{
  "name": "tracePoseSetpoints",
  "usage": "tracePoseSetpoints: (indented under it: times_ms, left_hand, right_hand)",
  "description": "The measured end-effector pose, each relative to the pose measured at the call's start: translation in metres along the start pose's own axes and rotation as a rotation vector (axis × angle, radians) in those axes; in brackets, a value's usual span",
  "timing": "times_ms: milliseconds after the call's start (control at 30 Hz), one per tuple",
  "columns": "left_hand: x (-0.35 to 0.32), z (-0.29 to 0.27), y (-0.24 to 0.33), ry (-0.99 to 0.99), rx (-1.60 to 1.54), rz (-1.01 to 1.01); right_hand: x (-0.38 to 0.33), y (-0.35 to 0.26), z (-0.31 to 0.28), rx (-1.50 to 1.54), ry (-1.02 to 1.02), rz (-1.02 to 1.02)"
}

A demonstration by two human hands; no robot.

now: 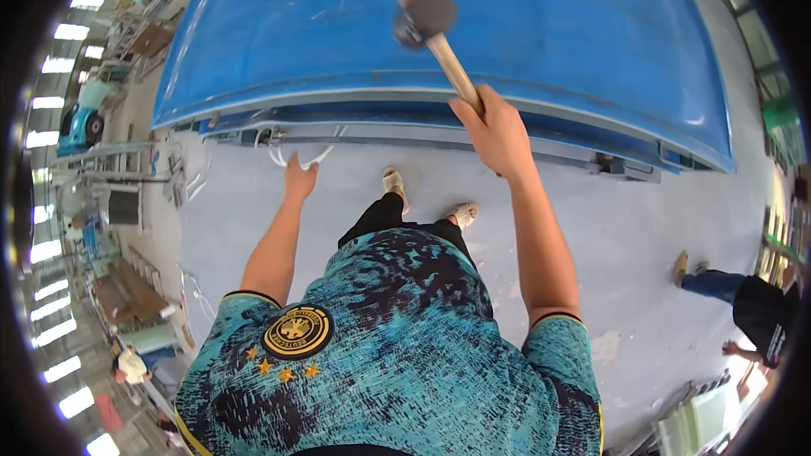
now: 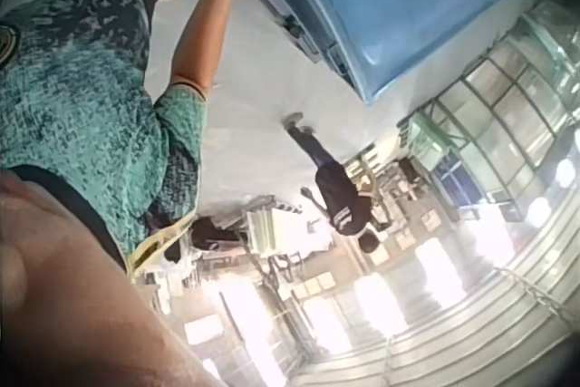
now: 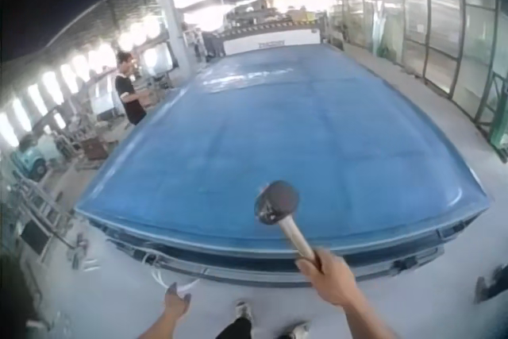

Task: The person is using a rubber mallet to hammer the edges of a large blue part being fitted onto a metal frame.

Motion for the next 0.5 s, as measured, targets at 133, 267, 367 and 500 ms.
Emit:
tracePoseSetpoints:
  times_ms: [133,267,367,500]
  left_hand:
    - [-0.115,0.056,-0.132,-0.114,0.045,-0.083]
    - [-0.279,0.138,-0.279,-0.326,0.058,-0.355]
    - [-0.354,0.14,-0.363,-0.474,-0.069,-0.45]
    - [-0.376,0.147,-0.411,-0.577,-0.232,-0.528]
  right_hand:
    - [0.035,-0.062,0.016,0.151,0.103,-0.236]
    - [0.064,-0.023,0.101,-0.074,0.124,-0.296]
    - [0.074,0.012,0.154,-0.531,-0.109,-0.29]
    - [0.039,-0.112,0.135,-0.252,0.031,-0.094]
Point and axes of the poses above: each hand's wrist, its own x-axis towards the middle knuckle, its own z-axis out of the palm, y = z × x, the point moved 5 cm from there along x, towards the middle knuckle, and after that the axes turned 7 degrees about -x, right-handed, at the moved point
